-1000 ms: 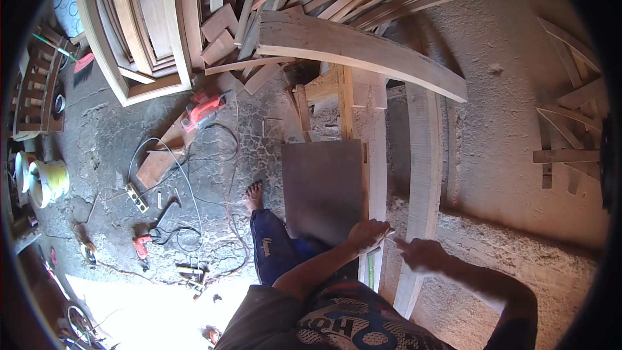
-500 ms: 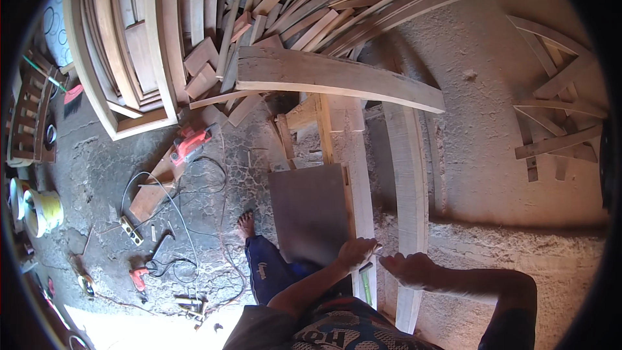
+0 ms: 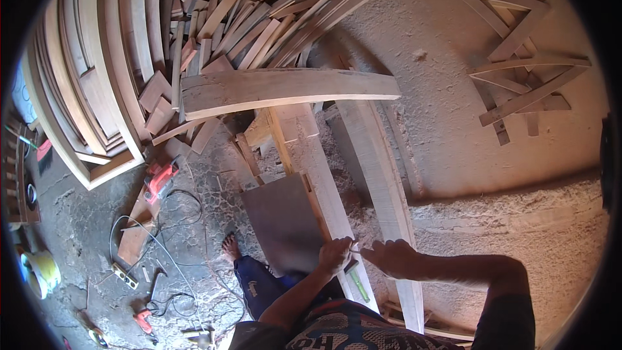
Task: The person uses a hammer and chisel to fit a metal hinge into a wooden frame, then secures it with a screwdriver. The person lifts and repositions the frame to continue assembly.
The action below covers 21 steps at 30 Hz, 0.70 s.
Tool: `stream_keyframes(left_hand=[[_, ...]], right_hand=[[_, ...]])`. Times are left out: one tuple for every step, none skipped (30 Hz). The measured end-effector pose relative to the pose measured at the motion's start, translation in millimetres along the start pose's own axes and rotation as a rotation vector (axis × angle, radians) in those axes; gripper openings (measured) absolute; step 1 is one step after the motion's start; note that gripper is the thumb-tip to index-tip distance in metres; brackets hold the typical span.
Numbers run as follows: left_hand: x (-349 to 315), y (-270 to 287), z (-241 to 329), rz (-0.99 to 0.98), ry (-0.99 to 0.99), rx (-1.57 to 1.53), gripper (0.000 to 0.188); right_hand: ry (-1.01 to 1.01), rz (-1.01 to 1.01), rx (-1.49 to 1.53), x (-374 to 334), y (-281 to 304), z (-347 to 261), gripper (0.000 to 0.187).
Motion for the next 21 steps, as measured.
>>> stream_keyframes(left_hand=[[0, -2, -1, -0.001, -0.012, 0.013, 0.026], [1, 0, 3, -0.003, -0.019, 0.018, 0.025], [1, 1, 7, -0.007, -0.015, 0.014, 0.023], [1, 4, 11, -0.009, -0.011, 0.01, 0.021], [3, 9, 10, -0.005, -0.001, 0.017, 0.02], [1, 7, 10, 0.001, 0.005, 0.037, 0.018], [0, 5, 9, 0.008, 0.01, 0.057, 0.016], [1, 6, 8, 0.019, 0.006, 0.078, 0.015], [4, 6, 10, 0.033, -0.026, 0.047, 0.014], [2, 6, 14, 0.046, -0.059, 0.016, 0.014], [2, 6, 14, 0.047, -0.045, 0.051, 0.015], [1, 6, 12, 0.048, -0.037, 0.049, 0.015], [1, 6, 9, 0.049, -0.03, 0.046, 0.015], [4, 4, 12, 0.044, -0.035, 0.028, 0.015], [6, 6, 14, 0.067, -0.07, 0.045, 0.015], [6, 9, 11, 0.077, -0.054, 0.052, 0.014], [7, 13, 10, 0.085, -0.035, 0.059, 0.014], [9, 18, 6, 0.098, -0.011, 0.068, 0.014], [9, 17, 8, 0.072, -0.006, 0.058, 0.015], [5, 14, 11, 0.044, 0.003, 0.043, 0.016], [3, 11, 12, 0.016, 0.014, 0.028, 0.016]], right_hand=[[0.107, 0.014, -0.045, -2, -9, -2, 0.048], [0.141, 0.033, -0.039, -3, -12, -2, 0.044], [0.176, 0.053, -0.034, -3, -13, -2, 0.04], [0.211, 0.073, -0.031, -3, -14, -2, 0.036], [0.153, -0.025, -0.098, -2, -25, 2, 0.038], [-0.074, -0.189, 0.452, 2, -34, 17, 0.039], [-0.312, -0.349, 0.999, 8, -46, 32, 0.039], [-0.562, -0.491, 1.54, 11, -60, 39, 0.04], [-0.677, -0.507, 1.675, 12, -70, 50, 0.036], [-0.709, -0.515, 1.728, 0, -81, 51, 0.033], [-0.736, -0.486, 1.753, -1, -82, 47, 0.032], [-0.765, -0.467, 1.779, 2, -71, 39, 0.032], [-0.788, -0.451, 1.549, 2, -57, 36, 0.036], [-0.696, -0.398, 1.558, 1, -79, 41, 0.042], [-0.481, -0.147, 1.212, 6, -86, 44, 0.04], [-0.306, -0.045, 0.915, 9, -76, 37, 0.039], [-0.182, 0.09, 0.591, 10, -65, 29, 0.04], [-0.098, 0.095, 0.315, 6, -24, 14, 0.042], [-0.03, 0.092, 0.04, 0, -3, 4, 0.044], [0.034, 0.055, 0.029, -3, -10, 2, 0.045], [0.1, 0.019, 0.017, -6, -19, 2, 0.047]])
Point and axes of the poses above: each hand's wrist, its own x-axis towards the middle knuckle, its own y-axis out of the back of the hand, z = x × y, the point moved 5 cm from there along x, towards the middle knuckle, and after that the axes turned 3 degrees about x, right-handed, at the moved point
